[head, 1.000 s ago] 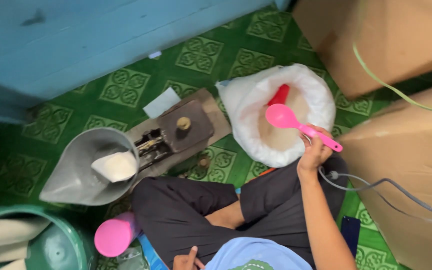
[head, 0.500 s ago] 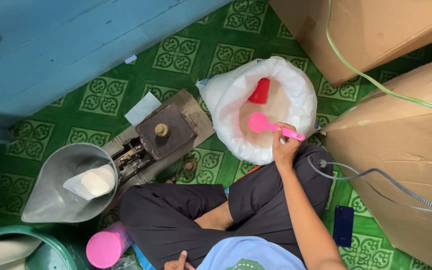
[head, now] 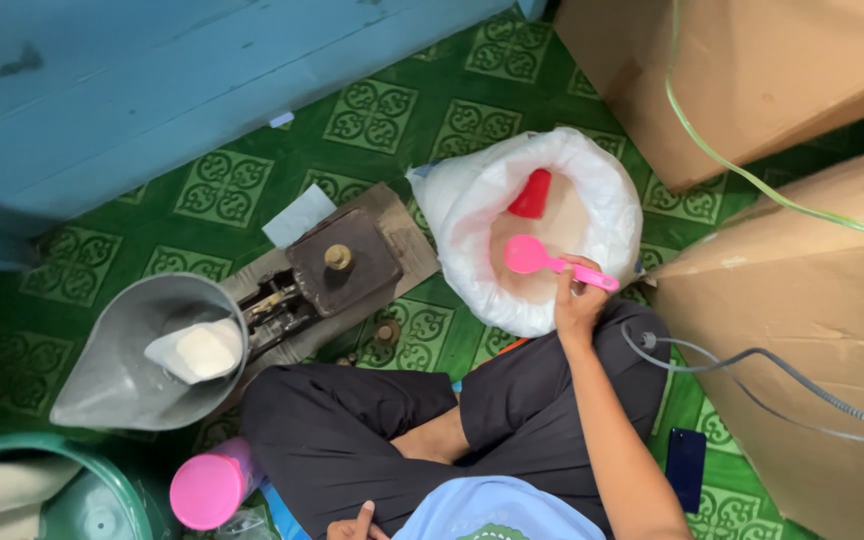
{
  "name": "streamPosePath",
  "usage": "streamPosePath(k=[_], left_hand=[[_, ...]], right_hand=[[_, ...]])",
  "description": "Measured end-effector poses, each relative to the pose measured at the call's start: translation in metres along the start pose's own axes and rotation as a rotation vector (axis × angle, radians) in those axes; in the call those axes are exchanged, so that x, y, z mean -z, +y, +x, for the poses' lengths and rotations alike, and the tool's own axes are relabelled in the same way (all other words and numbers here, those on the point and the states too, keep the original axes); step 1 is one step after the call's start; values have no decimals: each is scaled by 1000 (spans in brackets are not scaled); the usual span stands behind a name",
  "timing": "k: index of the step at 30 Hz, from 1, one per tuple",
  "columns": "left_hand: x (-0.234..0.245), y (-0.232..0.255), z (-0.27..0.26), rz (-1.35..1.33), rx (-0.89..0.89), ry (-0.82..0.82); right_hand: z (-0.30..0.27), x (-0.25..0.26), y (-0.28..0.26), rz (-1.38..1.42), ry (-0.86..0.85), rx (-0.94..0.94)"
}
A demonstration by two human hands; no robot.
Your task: Manually scooping sugar from a large sack into smaller plastic bags for weighing and packaging.
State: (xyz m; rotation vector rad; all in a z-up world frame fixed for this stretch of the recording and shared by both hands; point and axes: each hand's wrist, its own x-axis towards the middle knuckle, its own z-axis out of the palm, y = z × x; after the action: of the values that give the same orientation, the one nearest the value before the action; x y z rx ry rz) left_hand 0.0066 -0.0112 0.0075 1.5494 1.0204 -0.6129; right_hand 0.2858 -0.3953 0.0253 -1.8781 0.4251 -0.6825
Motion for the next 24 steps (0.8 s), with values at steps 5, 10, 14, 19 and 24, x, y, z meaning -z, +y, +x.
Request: streamPosePath(k=[5, 10, 14, 19, 24], left_hand=[[5, 19, -14, 262, 30, -20], [8, 24, -24, 127, 57, -116], [12, 30, -35, 89, -46, -186], [22, 34, -39, 103, -81, -258], [29, 36, -45, 115, -125, -290]], right_hand=[[2, -1, 37, 267, 150, -136], [0, 11, 43, 643, 414, -554], [-11, 8, -22, 700, 393, -641], [-32, -21, -116, 730, 224, -626], [-60, -58, -180, 818, 14, -603]])
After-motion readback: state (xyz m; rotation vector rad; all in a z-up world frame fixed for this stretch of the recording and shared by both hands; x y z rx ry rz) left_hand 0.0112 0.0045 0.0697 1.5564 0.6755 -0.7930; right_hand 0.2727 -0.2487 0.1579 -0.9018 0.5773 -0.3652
